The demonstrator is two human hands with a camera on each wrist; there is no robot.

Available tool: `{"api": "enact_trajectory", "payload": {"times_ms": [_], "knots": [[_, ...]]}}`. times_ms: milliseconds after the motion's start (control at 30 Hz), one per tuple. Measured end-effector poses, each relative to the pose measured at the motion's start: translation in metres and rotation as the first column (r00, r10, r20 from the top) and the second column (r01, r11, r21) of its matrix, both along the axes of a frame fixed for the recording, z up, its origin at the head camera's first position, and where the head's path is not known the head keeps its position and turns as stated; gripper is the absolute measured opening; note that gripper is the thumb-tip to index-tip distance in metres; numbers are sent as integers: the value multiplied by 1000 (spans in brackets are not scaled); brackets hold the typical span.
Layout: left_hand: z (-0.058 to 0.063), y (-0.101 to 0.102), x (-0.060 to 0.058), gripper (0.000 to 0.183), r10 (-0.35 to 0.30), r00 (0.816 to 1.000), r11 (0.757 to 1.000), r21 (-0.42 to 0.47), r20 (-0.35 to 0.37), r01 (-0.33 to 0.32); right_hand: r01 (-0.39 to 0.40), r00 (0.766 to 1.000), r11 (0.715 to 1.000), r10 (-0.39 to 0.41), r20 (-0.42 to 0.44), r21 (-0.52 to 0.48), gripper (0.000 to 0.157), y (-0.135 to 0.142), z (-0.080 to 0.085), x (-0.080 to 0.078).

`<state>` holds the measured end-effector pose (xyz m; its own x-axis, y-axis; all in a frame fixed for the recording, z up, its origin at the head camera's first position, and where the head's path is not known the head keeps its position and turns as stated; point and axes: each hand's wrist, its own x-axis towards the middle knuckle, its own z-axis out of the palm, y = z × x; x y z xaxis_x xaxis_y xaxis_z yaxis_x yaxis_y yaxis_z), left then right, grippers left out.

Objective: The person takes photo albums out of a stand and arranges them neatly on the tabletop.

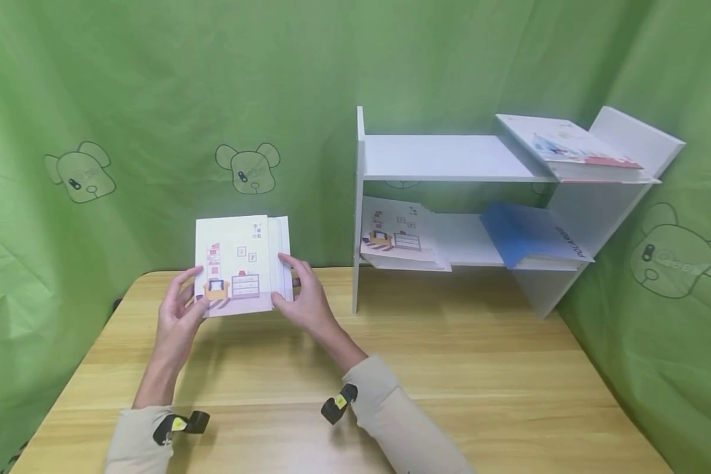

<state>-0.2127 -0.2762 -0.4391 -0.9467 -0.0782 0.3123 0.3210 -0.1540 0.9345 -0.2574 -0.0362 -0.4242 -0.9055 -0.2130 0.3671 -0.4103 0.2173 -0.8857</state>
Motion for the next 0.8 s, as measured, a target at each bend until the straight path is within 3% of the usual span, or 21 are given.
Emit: {"api": "enact_trajectory", "payload": {"times_ms": [467, 800], "knots": [[-8, -4, -2, 63, -23, 999, 999, -43, 42, 25, 20, 998, 998, -24, 57, 67, 77, 2, -9, -2], [-13, -7, -4, 61, -11, 996, 993, -120, 84, 21, 54, 992, 997, -60, 107, 57, 71, 4, -14, -3]]}}
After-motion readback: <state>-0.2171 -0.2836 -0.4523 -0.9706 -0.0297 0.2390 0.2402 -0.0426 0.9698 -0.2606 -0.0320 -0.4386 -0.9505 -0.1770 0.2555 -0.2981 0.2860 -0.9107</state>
